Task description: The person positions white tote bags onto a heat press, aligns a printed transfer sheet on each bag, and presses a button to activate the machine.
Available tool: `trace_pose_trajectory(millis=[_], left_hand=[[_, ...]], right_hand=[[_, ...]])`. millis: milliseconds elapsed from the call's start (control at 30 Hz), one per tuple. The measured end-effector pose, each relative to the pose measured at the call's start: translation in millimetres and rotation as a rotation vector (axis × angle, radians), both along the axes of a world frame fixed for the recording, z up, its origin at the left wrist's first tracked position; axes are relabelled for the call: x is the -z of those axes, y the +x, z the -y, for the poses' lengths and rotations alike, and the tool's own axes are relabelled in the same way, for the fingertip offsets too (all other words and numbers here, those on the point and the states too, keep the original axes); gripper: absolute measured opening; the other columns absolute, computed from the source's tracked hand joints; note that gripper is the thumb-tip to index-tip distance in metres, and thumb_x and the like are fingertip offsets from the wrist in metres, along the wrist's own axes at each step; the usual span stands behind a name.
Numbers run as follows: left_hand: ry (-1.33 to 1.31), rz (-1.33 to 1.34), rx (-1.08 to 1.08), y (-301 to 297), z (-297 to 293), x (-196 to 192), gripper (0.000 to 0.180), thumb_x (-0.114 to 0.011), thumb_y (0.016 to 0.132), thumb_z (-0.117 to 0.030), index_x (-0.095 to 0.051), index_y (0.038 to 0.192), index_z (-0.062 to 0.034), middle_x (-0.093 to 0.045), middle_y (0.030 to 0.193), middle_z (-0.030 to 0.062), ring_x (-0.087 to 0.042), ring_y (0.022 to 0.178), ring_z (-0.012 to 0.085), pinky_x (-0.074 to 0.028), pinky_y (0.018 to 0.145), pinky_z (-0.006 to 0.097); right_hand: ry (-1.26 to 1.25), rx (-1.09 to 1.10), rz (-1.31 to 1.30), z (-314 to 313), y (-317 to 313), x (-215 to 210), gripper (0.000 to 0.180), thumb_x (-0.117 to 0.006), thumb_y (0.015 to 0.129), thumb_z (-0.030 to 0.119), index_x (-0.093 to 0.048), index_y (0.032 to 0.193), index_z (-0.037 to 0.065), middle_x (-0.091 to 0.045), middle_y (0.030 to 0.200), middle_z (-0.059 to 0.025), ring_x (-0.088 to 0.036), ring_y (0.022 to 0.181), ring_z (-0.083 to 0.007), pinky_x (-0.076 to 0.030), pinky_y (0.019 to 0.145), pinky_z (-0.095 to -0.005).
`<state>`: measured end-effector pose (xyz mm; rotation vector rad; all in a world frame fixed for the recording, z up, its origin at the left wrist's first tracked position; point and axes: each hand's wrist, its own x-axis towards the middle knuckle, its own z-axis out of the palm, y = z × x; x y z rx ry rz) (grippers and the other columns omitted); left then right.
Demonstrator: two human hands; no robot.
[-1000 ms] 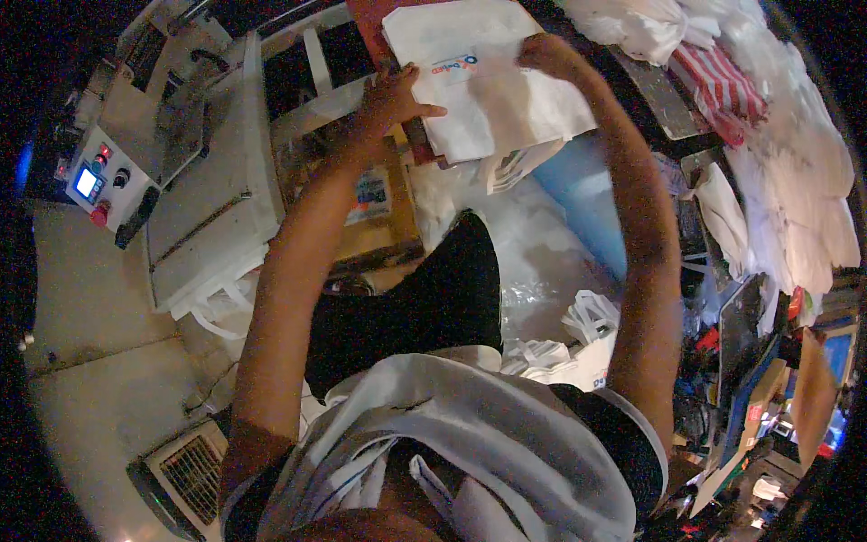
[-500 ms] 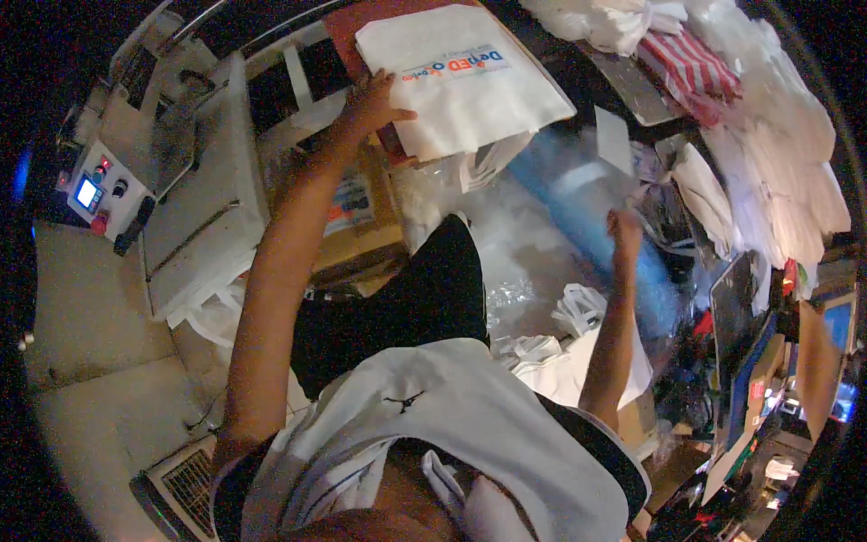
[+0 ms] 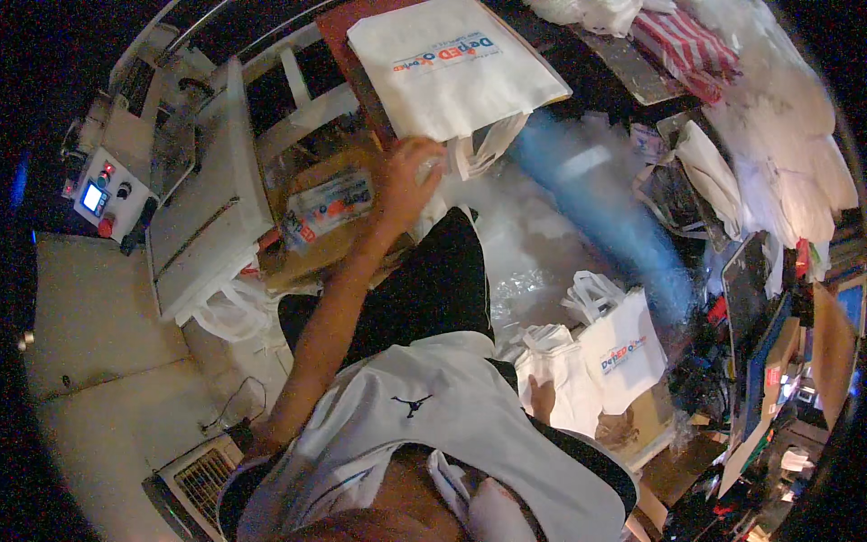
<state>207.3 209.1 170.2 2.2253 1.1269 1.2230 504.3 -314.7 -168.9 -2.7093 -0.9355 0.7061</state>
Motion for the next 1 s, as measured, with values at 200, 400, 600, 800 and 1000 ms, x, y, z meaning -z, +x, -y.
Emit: trace_pose_trajectory(millis=[200, 400, 600, 800, 1000], left_hand=[[-0.149, 0.131, 0.072, 1.4, 55.5, 47.8, 0.011, -0.067, 0.088, -0.011, -0.068, 0.098, -0.0063, -0.065, 0.103, 0.011, -0.06, 0.104, 0.0323, -0.046, 0.095, 0.042], [-0.538, 0.131, 0.263, -13.2, 95.5, 56.4, 0.022, -0.07, 0.09, -0.02, -0.068, 0.107, -0.0058, -0.065, 0.104, 0.0117, -0.063, 0.101, 0.0299, -0.05, 0.09, 0.039], [-0.549, 0.004, 0.606, 20.5, 144.2, 82.8, 0.069, -0.082, 0.079, -0.035, -0.054, 0.134, -0.0053, -0.061, 0.122, 0.0162, -0.06, 0.113, 0.0305, -0.046, 0.101, 0.038], [-0.829, 0.325, 0.608, 66.9, 171.9, 60.3, 0.068, -0.079, 0.084, -0.028, -0.048, 0.138, -0.001, -0.058, 0.135, 0.0179, -0.056, 0.125, 0.0275, -0.041, 0.108, 0.037], [-0.7, 0.877, 0.294, 67.5, 89.7, -9.3, 0.042, -0.063, 0.097, -0.027, -0.056, 0.129, -0.0006, -0.065, 0.115, 0.0085, -0.06, 0.103, 0.0145, -0.048, 0.092, 0.031]], right_hand=[[0.102, 0.03, -0.256, 21.6, 37.2, 5.6, 0.046, -0.061, 0.093, 0.042, -0.056, 0.075, 0.001, -0.06, 0.068, -0.0176, -0.059, 0.067, -0.0342, -0.045, 0.064, -0.0439], [0.168, -0.916, 0.154, -22.2, 110.7, -42.7, 0.012, -0.053, 0.086, 0.017, -0.064, 0.083, 0.012, -0.065, 0.082, -0.011, -0.065, 0.073, -0.0265, -0.05, 0.062, -0.0416], [0.582, -0.125, -0.451, -202.2, 52.0, -282.5, 0.036, -0.054, 0.1, 0.032, -0.058, 0.075, 0.006, -0.049, 0.061, 0.0003, -0.045, 0.057, -0.0103, -0.037, 0.055, -0.0285], [0.965, 0.012, -0.354, -343.5, 9.5, -377.4, 0.03, -0.057, 0.096, 0.021, -0.062, 0.073, 0.002, -0.05, 0.06, 0.0007, -0.046, 0.053, -0.01, -0.036, 0.05, -0.0279], [1.296, -0.336, -0.347, -436.8, -28.8, -494.6, 0.025, -0.066, 0.096, 0.024, -0.064, 0.087, 0.001, -0.06, 0.081, 0.0003, -0.05, 0.071, -0.0081, -0.039, 0.066, -0.0226]])
